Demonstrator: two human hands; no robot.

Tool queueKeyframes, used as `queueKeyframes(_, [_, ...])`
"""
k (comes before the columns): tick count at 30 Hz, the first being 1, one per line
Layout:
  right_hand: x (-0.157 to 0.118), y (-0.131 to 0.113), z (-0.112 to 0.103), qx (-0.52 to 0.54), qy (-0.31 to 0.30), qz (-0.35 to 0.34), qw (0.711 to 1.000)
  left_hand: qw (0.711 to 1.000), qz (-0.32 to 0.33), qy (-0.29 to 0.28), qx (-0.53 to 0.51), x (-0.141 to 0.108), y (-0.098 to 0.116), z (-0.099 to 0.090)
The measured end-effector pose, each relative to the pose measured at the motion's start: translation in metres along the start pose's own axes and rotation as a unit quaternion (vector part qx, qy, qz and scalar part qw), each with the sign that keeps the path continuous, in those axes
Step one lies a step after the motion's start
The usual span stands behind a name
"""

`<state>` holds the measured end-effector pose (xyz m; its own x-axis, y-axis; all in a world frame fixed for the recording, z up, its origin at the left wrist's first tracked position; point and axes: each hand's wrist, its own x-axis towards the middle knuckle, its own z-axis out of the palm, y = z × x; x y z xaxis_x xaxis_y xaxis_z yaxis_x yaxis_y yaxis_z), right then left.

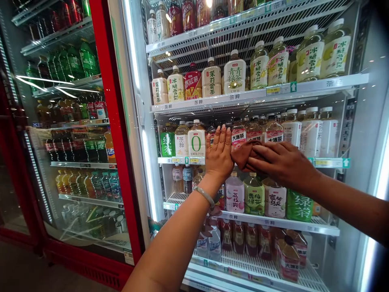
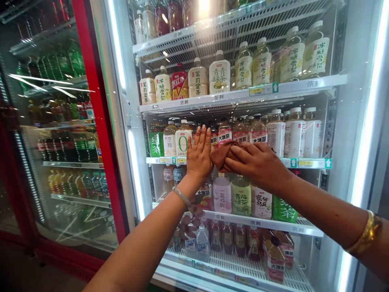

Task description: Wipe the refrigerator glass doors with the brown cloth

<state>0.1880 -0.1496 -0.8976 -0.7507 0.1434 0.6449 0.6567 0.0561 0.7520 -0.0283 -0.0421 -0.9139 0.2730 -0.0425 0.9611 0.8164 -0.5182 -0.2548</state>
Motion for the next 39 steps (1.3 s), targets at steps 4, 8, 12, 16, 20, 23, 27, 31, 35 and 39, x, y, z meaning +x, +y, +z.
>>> queueKeyframes(4, [0.017,0.040,0.001,0.027,0.003,0.106,0.994,1.000,-0.003,0.003,0.008,0.001,0.001,-0.001])
queueKeyframes(8, [0.044,0.072,-0.001,-0.007,0.040,0.252,0.967,1.000,-0.006,-0.004,0.000,0.002,0.003,-0.003])
queueKeyframes(12, [0.023,0.050,0.000,-0.012,0.043,0.197,0.979,1.000,-0.005,-0.009,-0.001,0.002,0.003,-0.003])
queueKeyframes(16, [-0.025,0.014,0.001,0.023,0.025,0.089,0.995,1.000,0.001,-0.002,0.014,0.002,0.004,-0.004])
queueKeyframes(20, [-0.034,0.023,-0.003,0.055,0.011,0.066,0.996,1.000,0.004,-0.004,0.020,0.003,0.005,-0.005])
queueKeyframes(23, [-0.007,0.059,-0.008,0.035,0.008,0.124,0.992,1.000,0.000,-0.006,0.019,0.003,0.005,-0.005])
queueKeyframes(27, [0.026,0.092,-0.012,0.019,0.047,0.270,0.962,1.000,0.012,-0.009,0.018,0.004,0.006,-0.005])
queueKeyframes(31, [0.013,0.069,-0.013,-0.003,0.035,0.222,0.974,1.000,0.008,-0.018,0.007,0.004,0.014,-0.004])
queueKeyframes(35, [-0.027,0.031,-0.017,-0.027,0.009,0.097,0.995,0.999,0.047,-0.026,-0.006,0.006,0.031,-0.001])
queueKeyframes(39, [-0.037,0.043,-0.024,-0.038,-0.025,0.018,0.999,0.997,0.067,-0.031,-0.022,0.020,0.055,0.004])
